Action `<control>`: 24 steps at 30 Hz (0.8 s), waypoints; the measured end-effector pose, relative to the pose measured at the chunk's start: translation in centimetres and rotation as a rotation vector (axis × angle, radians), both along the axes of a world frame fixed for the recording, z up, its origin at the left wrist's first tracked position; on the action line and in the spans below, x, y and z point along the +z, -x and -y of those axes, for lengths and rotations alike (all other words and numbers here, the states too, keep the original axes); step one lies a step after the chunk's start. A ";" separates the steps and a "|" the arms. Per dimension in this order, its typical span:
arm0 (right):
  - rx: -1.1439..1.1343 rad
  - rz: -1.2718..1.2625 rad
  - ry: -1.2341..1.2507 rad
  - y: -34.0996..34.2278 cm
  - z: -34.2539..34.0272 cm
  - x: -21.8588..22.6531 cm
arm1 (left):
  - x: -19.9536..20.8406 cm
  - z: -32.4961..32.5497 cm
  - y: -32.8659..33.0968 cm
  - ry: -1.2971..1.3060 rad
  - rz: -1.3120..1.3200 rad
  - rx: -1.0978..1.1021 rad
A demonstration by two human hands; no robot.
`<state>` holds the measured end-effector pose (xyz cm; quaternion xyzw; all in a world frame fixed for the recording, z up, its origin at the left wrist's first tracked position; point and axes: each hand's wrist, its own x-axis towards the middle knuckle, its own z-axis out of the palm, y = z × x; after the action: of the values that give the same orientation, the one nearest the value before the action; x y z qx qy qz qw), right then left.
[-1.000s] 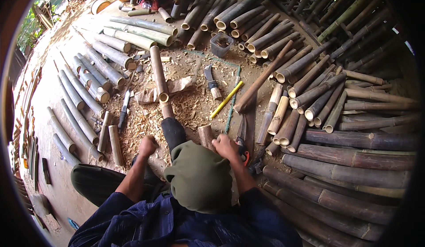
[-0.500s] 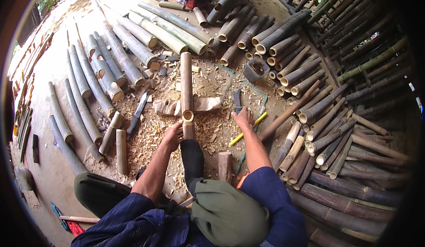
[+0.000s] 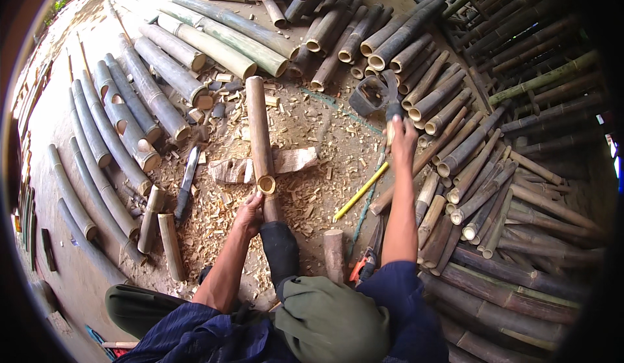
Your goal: The person carves a rectangular opening into a bamboo segment using a chisel and a wooden mallet. They repeatedly strike the chisel to remove material, then use a smaller tool to refine the edges of the opening.
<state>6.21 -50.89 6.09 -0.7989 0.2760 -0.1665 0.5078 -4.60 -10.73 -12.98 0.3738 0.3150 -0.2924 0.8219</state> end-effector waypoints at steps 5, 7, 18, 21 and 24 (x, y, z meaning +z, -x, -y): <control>-0.088 -0.566 0.130 -9.4 6.0 2.6 | 4.2 -1.9 1.0 -0.491 0.092 -0.296; -0.048 -0.669 0.131 -11.8 5.8 1.6 | 4.1 -3.5 1.5 -0.602 0.151 -0.254; 0.170 0.070 -0.528 6.1 -0.2 6.3 | 12.7 -5.6 -1.7 -0.646 0.379 -0.132; 0.175 0.190 -0.598 8.4 -4.2 5.4 | 17.6 -1.4 -3.3 -0.553 0.574 -0.203; 0.423 -0.104 -0.487 7.7 -8.8 2.8 | 21.0 3.2 -2.4 -0.447 0.858 -0.373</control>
<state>-1.46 -42.09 8.90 -0.7011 0.1610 0.0546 0.6925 -2.21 -13.90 8.04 0.6764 -0.0674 -0.1800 0.7110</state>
